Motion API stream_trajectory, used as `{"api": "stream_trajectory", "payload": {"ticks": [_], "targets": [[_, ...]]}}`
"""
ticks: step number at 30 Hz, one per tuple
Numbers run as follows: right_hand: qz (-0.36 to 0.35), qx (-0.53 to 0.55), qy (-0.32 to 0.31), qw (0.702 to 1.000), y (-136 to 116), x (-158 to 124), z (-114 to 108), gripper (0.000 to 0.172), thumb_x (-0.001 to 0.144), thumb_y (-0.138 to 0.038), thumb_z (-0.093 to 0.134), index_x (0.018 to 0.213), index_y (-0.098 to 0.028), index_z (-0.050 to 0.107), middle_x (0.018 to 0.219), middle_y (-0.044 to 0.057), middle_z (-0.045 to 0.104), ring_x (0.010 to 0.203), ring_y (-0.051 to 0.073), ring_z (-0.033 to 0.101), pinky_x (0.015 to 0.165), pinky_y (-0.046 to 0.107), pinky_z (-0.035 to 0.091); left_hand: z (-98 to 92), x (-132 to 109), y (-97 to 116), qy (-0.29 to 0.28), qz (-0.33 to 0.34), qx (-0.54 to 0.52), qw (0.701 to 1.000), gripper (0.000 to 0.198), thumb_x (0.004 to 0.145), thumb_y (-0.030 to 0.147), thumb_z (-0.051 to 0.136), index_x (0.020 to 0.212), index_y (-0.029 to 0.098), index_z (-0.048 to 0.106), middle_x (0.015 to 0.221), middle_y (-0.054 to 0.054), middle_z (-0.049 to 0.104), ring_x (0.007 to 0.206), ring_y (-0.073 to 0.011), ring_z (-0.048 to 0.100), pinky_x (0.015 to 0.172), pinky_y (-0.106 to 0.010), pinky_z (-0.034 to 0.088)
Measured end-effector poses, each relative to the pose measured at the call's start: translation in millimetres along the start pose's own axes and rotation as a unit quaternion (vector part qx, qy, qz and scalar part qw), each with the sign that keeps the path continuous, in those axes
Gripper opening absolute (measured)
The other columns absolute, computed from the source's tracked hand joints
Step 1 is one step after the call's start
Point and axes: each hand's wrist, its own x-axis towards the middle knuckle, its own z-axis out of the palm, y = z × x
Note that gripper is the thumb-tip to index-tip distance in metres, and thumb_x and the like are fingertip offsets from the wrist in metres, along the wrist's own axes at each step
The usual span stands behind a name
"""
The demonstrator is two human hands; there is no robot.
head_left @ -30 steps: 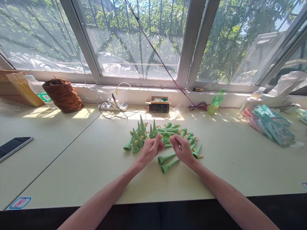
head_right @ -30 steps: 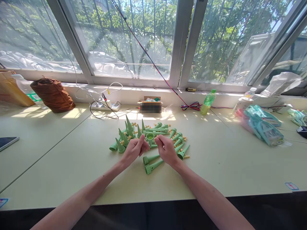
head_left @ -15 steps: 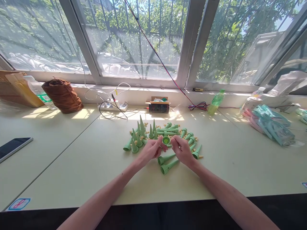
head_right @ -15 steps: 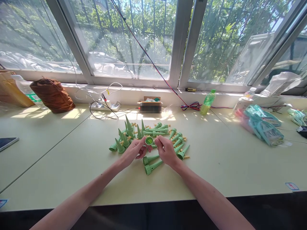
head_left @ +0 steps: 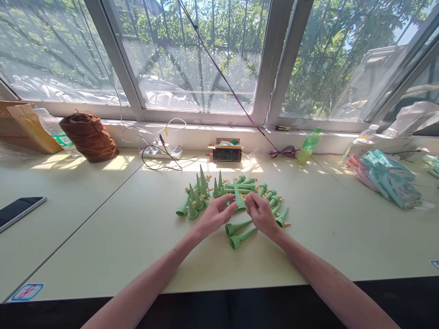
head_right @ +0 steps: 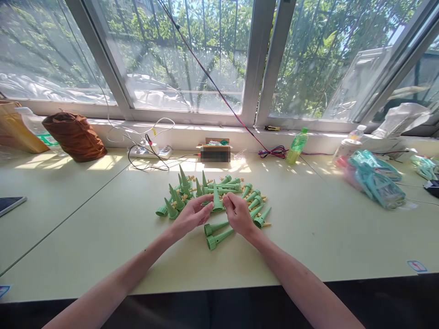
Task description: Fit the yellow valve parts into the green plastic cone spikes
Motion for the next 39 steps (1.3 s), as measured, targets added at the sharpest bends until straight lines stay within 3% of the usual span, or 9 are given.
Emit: {"api": "stream_trajectory", "payload": {"ticks": [6, 10, 20, 22, 26, 30, 37, 39], "targets": [[0.006, 0.007, 0.006, 1.000, 4, 0, 0, 0.041, 0.102, -0.044, 0.040, 0.067, -0.022, 0.036, 0.055, -0.004, 0.038, 0.050, 0.012, 0.034, 0.049, 0.026, 0.027, -1.0, 2, -6, -0.019, 0.041, 0.023, 0.999, 0.047, 0.092, 0.046, 0.058, 0.127, 0.015, 0.055, 0.066, 0.003, 0.048, 0.051, -0.0073, 0.040, 0.045, -0.019, 0.034], [0.011, -0.004, 0.021, 1.000, 4, 0, 1, 0.039, 0.102, -0.042, 0.041, 0.068, -0.022, 0.038, 0.055, -0.005, 0.037, 0.050, 0.012, 0.033, 0.049, 0.026, 0.026, 1.4, 3, -4, 0.009, 0.056, 0.053, 0.997, 0.045, 0.092, 0.048, 0.057, 0.122, 0.015, 0.058, 0.079, -0.002, 0.056, 0.055, -0.0080, 0.044, 0.046, -0.020, 0.037], [-0.062, -0.050, 0.013, 0.997, -1, 0, 4, 0.034, 0.100, -0.033, 0.043, 0.069, -0.021, 0.040, 0.058, -0.005, 0.036, 0.053, 0.011, 0.033, 0.052, 0.025, 0.028, 3.4, 0, 1, -0.018, 0.026, 0.058, 0.998, 0.041, 0.093, 0.049, 0.055, 0.117, 0.016, 0.057, 0.056, 0.007, 0.037, 0.049, -0.0077, 0.036, 0.044, -0.019, 0.031], [-0.050, -0.046, 0.007, 0.998, 0, 0, 4, 0.035, 0.100, -0.034, 0.042, 0.068, -0.021, 0.039, 0.058, -0.005, 0.035, 0.052, 0.011, 0.032, 0.052, 0.025, 0.027, 3.4, 0, 0, 0.000, 0.048, 0.083, 0.995, 0.039, 0.091, 0.046, 0.058, 0.116, 0.016, 0.058, 0.062, 0.005, 0.041, 0.050, -0.0068, 0.035, 0.044, -0.018, 0.031], [-0.013, -0.036, -0.010, 0.999, 2, 0, 4, 0.038, 0.100, -0.038, 0.042, 0.067, -0.021, 0.038, 0.057, -0.005, 0.037, 0.052, 0.011, 0.033, 0.051, 0.026, 0.026, 3.8, 2, -6, 0.056, 0.135, 0.163, 0.976, 0.029, 0.088, 0.040, 0.064, 0.107, 0.018, 0.064, 0.095, -0.004, 0.053, 0.060, -0.0068, 0.044, 0.046, -0.018, 0.039], [0.015, -0.017, -0.021, 1.000, 0, 0, 5, 0.040, 0.100, -0.041, 0.042, 0.066, -0.021, 0.038, 0.056, -0.004, 0.039, 0.051, 0.011, 0.034, 0.050, 0.026, 0.026, 4.1, 3, -13, 0.088, 0.192, 0.215, 0.953, 0.020, 0.090, 0.033, 0.062, 0.105, 0.021, 0.067, 0.103, -0.005, 0.053, 0.056, -0.0043, 0.044, 0.046, -0.018, 0.040], [0.041, 0.021, 0.041, 0.998, 6, -1, 6, 0.036, 0.101, -0.045, 0.042, 0.074, -0.021, 0.046, 0.056, -0.004, 0.040, 0.050, 0.012, 0.035, 0.048, 0.025, 0.029, 5.8, 3, -10, 0.125, 0.171, 0.239, 0.948, 0.024, 0.095, 0.034, 0.054, 0.114, 0.021, 0.059, 0.106, -0.006, 0.056, 0.059, -0.0062, 0.048, 0.050, -0.019, 0.042], [0.044, 0.027, 0.063, 0.997, 8, -1, 5, 0.034, 0.101, -0.045, 0.041, 0.078, -0.022, 0.049, 0.055, -0.005, 0.040, 0.049, 0.012, 0.035, 0.048, 0.025, 0.029, 5.7, 3, -8, 0.140, 0.155, 0.231, 0.950, 0.024, 0.097, 0.038, 0.051, 0.108, 0.018, 0.059, 0.102, -0.005, 0.058, 0.059, -0.0069, 0.047, 0.051, -0.020, 0.040]]}}
